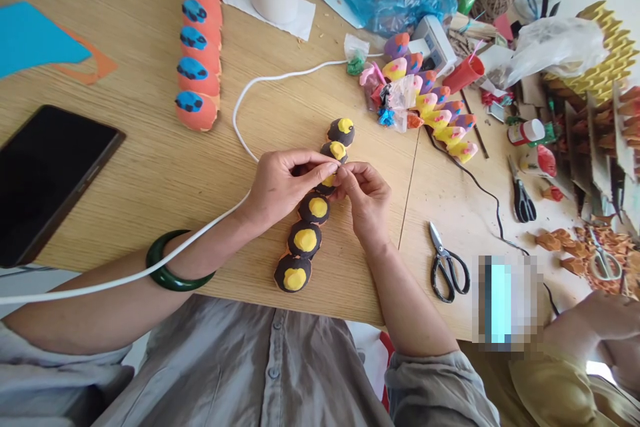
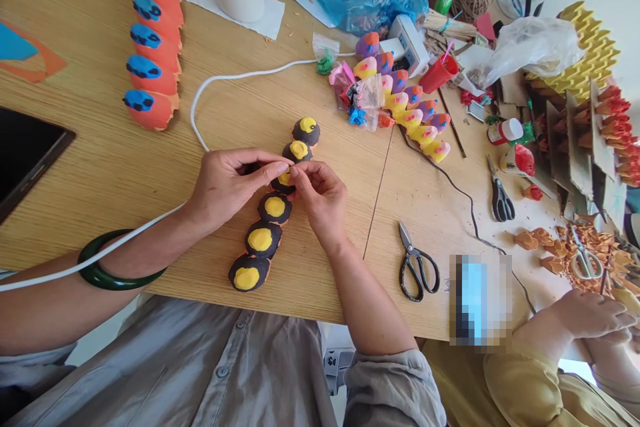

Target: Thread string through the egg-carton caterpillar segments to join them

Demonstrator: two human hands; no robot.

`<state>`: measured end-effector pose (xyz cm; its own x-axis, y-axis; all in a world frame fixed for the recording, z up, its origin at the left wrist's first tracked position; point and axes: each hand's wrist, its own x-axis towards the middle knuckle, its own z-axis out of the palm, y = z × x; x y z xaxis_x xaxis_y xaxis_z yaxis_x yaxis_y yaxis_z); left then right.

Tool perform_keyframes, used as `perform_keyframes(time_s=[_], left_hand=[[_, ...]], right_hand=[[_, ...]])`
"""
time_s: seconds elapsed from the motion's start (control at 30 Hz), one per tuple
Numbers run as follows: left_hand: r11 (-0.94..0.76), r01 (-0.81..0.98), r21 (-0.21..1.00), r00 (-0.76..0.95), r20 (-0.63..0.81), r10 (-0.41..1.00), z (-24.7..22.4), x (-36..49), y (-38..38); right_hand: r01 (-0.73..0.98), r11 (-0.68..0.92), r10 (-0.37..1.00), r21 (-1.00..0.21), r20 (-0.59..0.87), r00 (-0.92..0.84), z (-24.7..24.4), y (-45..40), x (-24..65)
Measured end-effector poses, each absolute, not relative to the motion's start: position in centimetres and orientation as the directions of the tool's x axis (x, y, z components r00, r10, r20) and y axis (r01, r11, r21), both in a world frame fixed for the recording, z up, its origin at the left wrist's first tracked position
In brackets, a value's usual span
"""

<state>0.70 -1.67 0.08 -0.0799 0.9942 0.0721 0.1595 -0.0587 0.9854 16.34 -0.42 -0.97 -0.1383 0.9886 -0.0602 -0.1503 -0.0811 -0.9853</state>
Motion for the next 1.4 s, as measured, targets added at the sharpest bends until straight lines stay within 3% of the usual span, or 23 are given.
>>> perform_keyframes(time_s=[0.4, 0.7, 1.4], left_hand=[[-0.094, 0.135, 0.986, -0.101, 0.108, 0.989, 0.10, 0.66, -1.78], [-0.039, 0.124, 0.991, 0.040, 0.035, 0.999, 0.24, 0.54, -1.62], [-0.164, 0.270, 0.949, -0.056, 0.185, 0.981, 0.33, 0.50, -1.66]], right_hand=[[-0.179, -0.134, 0.989, -0.975, -0.119, -0.088, -1.06, -0.29, 16.36], [-0.268, -0.199, 0.977, -0.943, -0.171, -0.126, -1.26, -0.17, 16.43], [-0.265, -0.272, 0.952, -0.925, -0.220, -0.213, -0.98, -0.28, 16.42]])
